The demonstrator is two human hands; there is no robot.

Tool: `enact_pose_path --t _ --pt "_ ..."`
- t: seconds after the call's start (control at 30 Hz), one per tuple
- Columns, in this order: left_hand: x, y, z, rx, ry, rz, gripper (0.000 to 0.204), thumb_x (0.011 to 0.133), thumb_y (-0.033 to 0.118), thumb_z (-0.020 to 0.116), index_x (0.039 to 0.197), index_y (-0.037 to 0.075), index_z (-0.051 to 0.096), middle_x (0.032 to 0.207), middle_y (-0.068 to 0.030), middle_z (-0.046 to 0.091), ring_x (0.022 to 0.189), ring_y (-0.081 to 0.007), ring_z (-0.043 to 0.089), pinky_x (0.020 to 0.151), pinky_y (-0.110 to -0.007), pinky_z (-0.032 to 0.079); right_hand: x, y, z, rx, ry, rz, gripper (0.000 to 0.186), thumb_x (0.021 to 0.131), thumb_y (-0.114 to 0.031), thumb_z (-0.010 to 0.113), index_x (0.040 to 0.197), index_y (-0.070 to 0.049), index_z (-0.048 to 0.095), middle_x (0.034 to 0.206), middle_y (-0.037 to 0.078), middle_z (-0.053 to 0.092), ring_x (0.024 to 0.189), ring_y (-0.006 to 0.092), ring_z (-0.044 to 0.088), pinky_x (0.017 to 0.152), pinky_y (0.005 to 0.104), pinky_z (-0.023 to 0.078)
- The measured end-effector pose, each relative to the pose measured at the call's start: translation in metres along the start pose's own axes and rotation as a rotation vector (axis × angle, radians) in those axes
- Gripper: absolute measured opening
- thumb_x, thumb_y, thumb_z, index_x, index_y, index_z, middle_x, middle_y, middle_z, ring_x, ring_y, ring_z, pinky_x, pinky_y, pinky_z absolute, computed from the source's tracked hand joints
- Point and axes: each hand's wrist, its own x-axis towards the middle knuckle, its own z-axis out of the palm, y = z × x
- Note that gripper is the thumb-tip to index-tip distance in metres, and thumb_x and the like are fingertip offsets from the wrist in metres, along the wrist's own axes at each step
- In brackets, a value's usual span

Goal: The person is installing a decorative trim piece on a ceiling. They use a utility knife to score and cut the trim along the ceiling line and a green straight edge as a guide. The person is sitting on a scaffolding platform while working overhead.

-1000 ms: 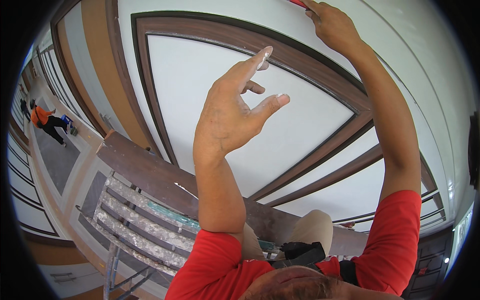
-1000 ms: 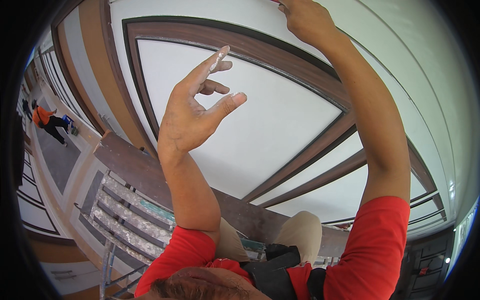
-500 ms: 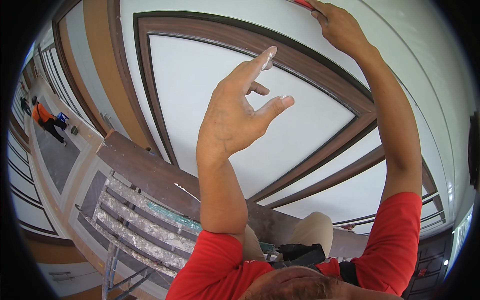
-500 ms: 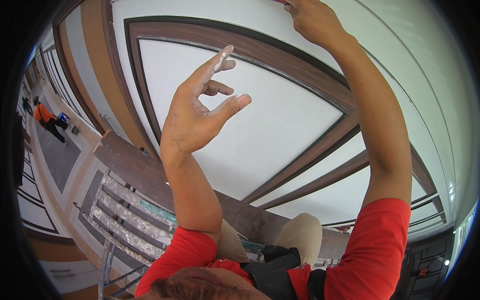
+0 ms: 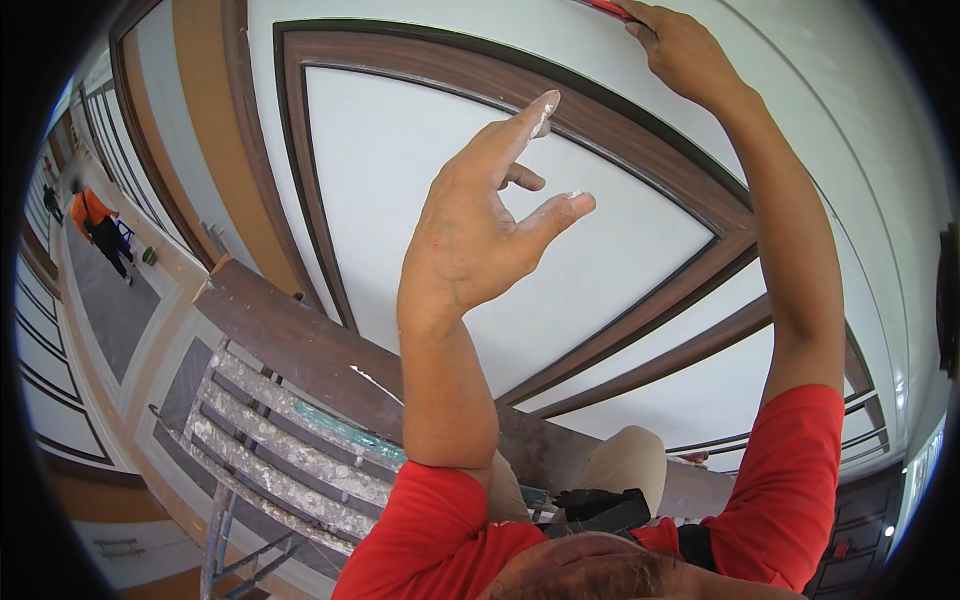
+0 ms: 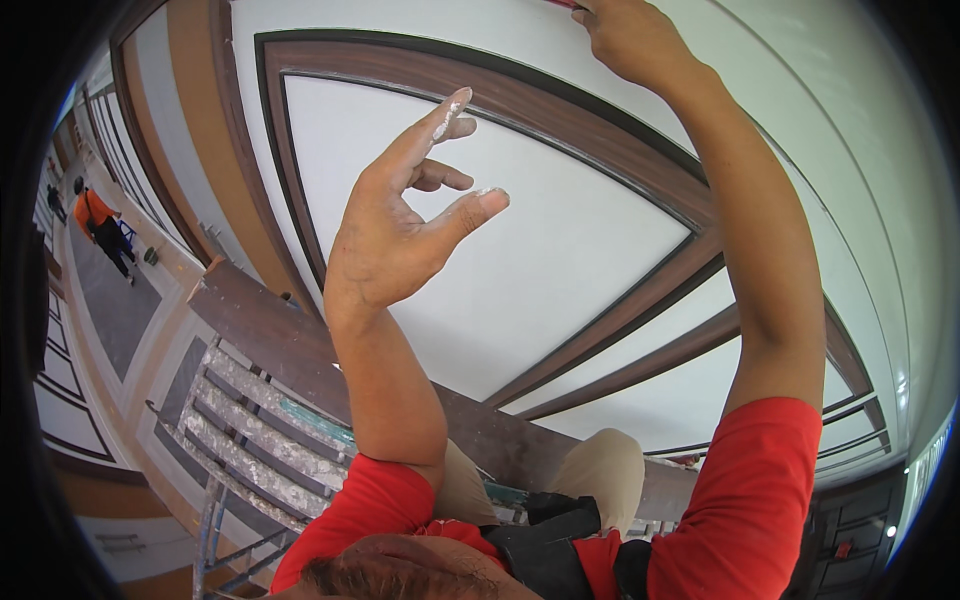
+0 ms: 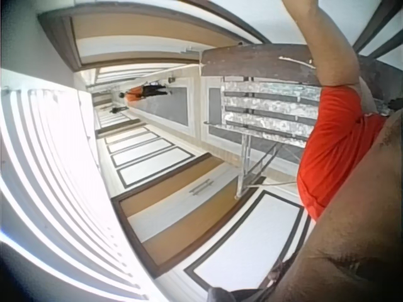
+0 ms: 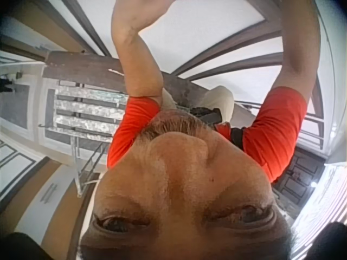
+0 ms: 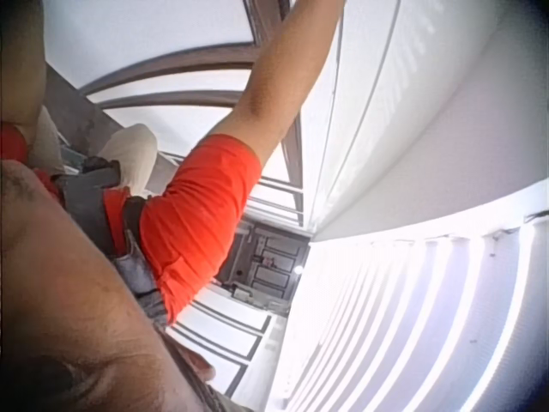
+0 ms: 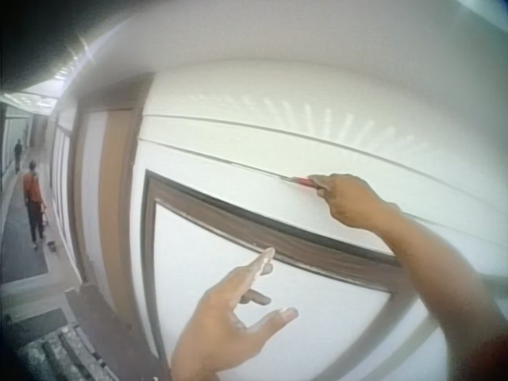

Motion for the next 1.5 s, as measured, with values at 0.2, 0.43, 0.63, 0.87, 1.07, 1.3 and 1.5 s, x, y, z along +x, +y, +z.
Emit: enact_pose_path --t 0.2,0.43,0.63,0.87,1.07,1.3,1.5 --pt "-0.001 -0.006 -0.002 -0.005 0.011 -0.009 0.086 0.08 0.034 0.088 0.153 0.009 0.05 0.132 -0.0224 0.066 0.096 -0.025 0.072 0.085 -0.037 0.053 -0.008 -0.005 -0.008 0.007 0.035 -0.046 0.042 0.108 -0.022 0.045 0.145 -0.006 0.055 0.135 0.022 0.064 0.123 0.0392 0.059 0.108 0.0474 0.046" --pt "0.0 -0.008 0.0 -0.024 0.012 0.003 0.088 0.08 0.036 0.088 0.154 0.01 0.048 0.133 -0.0225 0.065 0.095 -0.0253 0.072 0.085 -0.038 0.054 -0.001 -0.001 -0.003 0.01 0.025 -0.023 0.042 0.108 -0.021 0.045 0.145 -0.004 0.055 0.135 0.022 0.064 0.124 0.0393 0.059 0.109 0.0474 0.045" --pt "0.001 -0.009 0.001 0.009 0.016 0.01 0.088 0.08 0.036 0.088 0.153 0.009 0.048 0.133 -0.0242 0.065 0.096 -0.0268 0.073 0.084 -0.038 0.054 0.0 -0.002 -0.004 -0.007 -0.011 -0.018 0.042 0.108 -0.021 0.045 0.146 -0.004 0.054 0.138 0.021 0.062 0.127 0.0384 0.058 0.111 0.0468 0.044" --pt "0.0 -0.009 0.0 0.019 0.018 0.012 0.088 0.08 0.036 0.088 0.153 0.007 0.048 0.132 -0.0257 0.065 0.096 -0.028 0.073 0.083 -0.039 0.055 0.0 -0.005 -0.001 0.033 0.0 0.021 0.043 0.108 -0.021 0.045 0.146 -0.004 0.054 0.142 0.02 0.06 0.13 0.0377 0.057 0.113 0.0463 0.043" --pt "0.001 -0.009 -0.001 -0.011 0.013 0.001 0.088 0.08 0.037 0.087 0.153 0.007 0.048 0.132 -0.0256 0.065 0.096 -0.0281 0.073 0.084 -0.038 0.054 -0.001 -0.005 -0.004 0.053 0.004 0.001 0.043 0.108 -0.021 0.045 0.146 -0.003 0.054 0.143 0.02 0.059 0.131 0.0377 0.056 0.114 0.0457 0.042" --pt "0.0 -0.008 -0.004 -0.002 0.001 -0.007 0.085 0.081 0.033 0.086 0.152 0.006 0.048 0.134 -0.0242 0.063 0.103 -0.0284 0.07 0.085 -0.037 0.056 -0.007 -0.012 -0.009 0.076 0.009 -0.011 0.043 0.108 -0.022 0.044 0.145 -0.001 0.054 0.143 0.02 0.059 0.132 0.0377 0.055 0.114 0.0456 0.041" --pt "0.001 -0.005 -0.004 0.005 -0.008 0.0 0.081 0.082 0.029 0.085 0.151 0.004 0.049 0.136 -0.0233 0.062 0.109 -0.0295 0.067 0.085 -0.037 0.058 -0.002 -0.002 0.0 0.052 0.018 -0.016 0.043 0.108 -0.022 0.045 0.145 -0.001 0.054 0.143 0.021 0.06 0.131 0.038 0.056 0.113 0.0457 0.042"
